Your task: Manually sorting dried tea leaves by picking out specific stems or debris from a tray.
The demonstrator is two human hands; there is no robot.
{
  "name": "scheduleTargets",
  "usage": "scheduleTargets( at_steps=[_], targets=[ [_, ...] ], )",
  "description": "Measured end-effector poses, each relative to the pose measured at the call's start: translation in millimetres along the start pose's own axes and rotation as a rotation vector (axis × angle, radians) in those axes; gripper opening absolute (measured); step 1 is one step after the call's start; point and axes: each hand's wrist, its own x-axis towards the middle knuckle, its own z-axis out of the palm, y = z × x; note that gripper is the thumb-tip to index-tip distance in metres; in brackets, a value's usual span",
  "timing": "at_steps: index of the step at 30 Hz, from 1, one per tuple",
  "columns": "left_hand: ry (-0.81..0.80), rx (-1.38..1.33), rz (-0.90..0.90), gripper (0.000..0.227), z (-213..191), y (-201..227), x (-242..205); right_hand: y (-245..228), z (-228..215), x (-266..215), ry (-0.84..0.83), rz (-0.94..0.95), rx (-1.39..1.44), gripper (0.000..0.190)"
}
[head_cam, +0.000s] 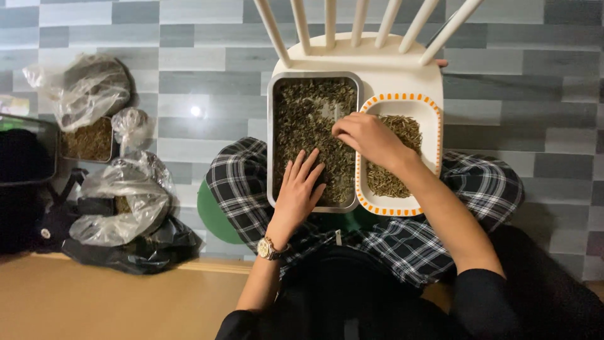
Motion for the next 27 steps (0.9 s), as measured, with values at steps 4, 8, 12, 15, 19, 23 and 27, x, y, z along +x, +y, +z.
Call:
scheduleTargets(
  at_steps=[4,8,12,15,19,23,27],
  targets=[
    [-0.011,-0.001,0.004,0.049,1,-1,0,-4,-3,-1,0.025,0.055,0.03,0.016],
    [-0.01,-0.004,0.006,0.047,-1,0,-1,5,5,-3,0.05,0.013,0.012,0.016],
    [-0.02,-0.02,0.003,0.047,-5,3,-1,7,3,-5,0.013,0.082,-0.011,0.016],
    [-0.036,-0.014,-0.003,0.047,-4,2,1,1,-7,-5,0.028,0.112,0.027,0.017],
    [-0.047,-0.011,-0.011,0.049,1,-1,1,6,-12,-5,0.003,0.196,0.138,0.018],
    [-0.036,0.02,0.009,0.048,4,-5,6,17,-21,-1,0.019,0.192,0.117,0.016],
    [-0.059,0.045,0.006,0.051,3,-2,7,16,-26,-12,0.079,0.175,0.136,0.013]
  ],
)
